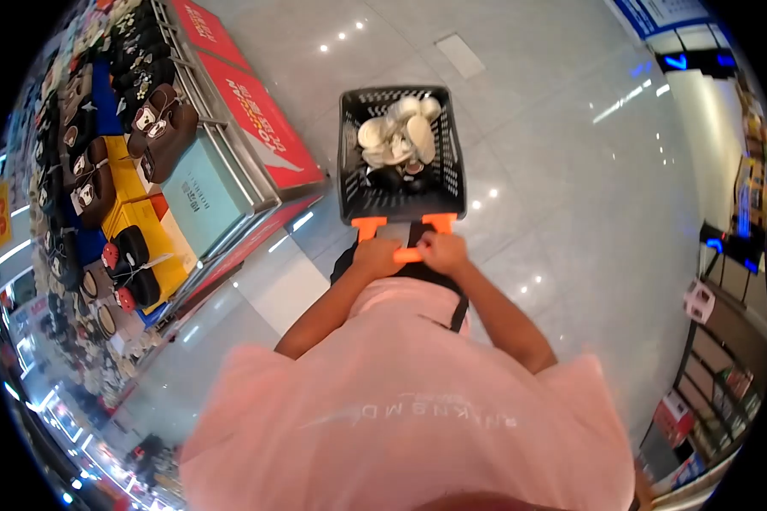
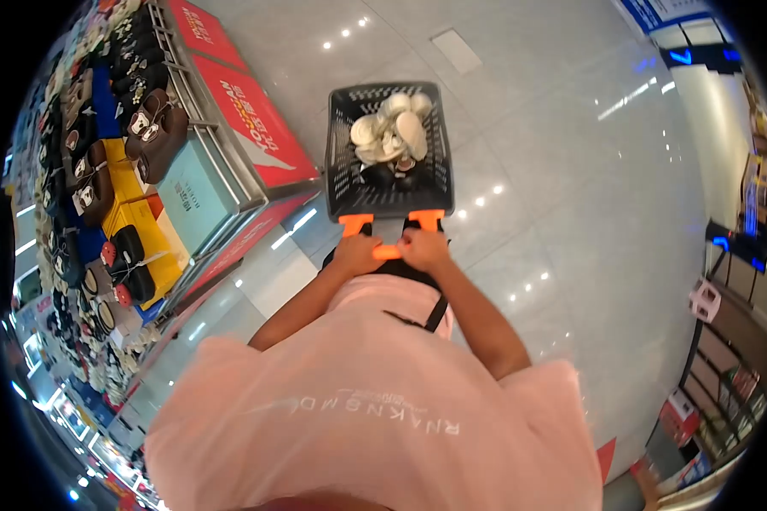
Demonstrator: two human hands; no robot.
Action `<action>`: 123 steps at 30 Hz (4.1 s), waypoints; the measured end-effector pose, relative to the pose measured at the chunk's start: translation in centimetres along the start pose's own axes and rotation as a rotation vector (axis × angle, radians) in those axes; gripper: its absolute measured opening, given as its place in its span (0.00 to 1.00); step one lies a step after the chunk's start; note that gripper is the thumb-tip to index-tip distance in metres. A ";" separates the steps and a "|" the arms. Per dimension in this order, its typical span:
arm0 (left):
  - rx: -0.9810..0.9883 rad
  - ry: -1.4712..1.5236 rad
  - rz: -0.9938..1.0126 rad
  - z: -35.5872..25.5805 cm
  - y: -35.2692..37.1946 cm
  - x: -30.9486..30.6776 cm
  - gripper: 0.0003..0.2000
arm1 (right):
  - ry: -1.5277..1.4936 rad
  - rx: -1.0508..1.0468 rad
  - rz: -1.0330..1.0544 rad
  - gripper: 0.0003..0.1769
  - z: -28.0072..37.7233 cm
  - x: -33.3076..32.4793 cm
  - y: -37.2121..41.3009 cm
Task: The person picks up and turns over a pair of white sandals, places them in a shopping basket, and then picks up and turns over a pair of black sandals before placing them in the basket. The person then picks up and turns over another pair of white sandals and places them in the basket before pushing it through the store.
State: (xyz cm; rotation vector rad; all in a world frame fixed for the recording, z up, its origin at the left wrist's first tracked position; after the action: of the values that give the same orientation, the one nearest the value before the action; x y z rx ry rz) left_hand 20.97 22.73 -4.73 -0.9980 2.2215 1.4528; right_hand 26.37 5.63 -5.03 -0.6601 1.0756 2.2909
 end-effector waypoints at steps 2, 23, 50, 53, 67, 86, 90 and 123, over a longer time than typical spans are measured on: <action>0.017 0.047 0.001 -1.3 0.2 -2.6 0.20 | -0.006 -0.075 0.084 0.17 -0.1 -1.5 -0.9; -0.228 0.997 0.477 2.2 -4.2 -2.2 0.26 | -0.323 -0.032 0.752 0.17 -2.3 -1.0 -7.0; -0.426 0.963 -0.203 25.2 -47.3 10.7 0.35 | -0.352 0.359 -0.125 0.58 -19.4 4.1 -44.8; -0.438 0.937 -0.200 24.2 -46.4 9.8 0.38 | -0.187 0.324 -0.089 0.59 -20.0 3.3 -44.4; -0.842 1.431 -0.591 15.1 -36.1 9.6 0.22 | -0.241 0.230 -0.355 0.28 -12.1 4.1 -26.0; -0.299 1.718 -1.129 -5.1 -6.5 -8.9 0.10 | -1.600 0.136 0.035 0.34 0.3 -11.7 -4.2; -0.124 1.744 -1.224 -9.1 -3.1 -10.1 0.11 | -1.909 0.043 0.520 0.34 2.0 -13.3 -2.4; -0.164 1.161 -1.865 -0.8 27.3 2.6 0.09 | -1.475 -0.088 0.847 0.27 24.9 3.5 12.1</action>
State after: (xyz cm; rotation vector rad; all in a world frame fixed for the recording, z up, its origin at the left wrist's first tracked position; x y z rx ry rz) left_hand 0.34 27.74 12.61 -2.9896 0.3790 0.0058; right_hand 10.96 19.76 13.52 1.5594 0.4434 2.4439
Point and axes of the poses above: each hand's wrist, its own y-axis away from the middle knuckle, its own x-axis out of the palm, z = x × y, the point moved 4 cm from there along -y, towards the middle knuckle, and after that the axes turned 10 degrees about z, right-handed, at the moved point
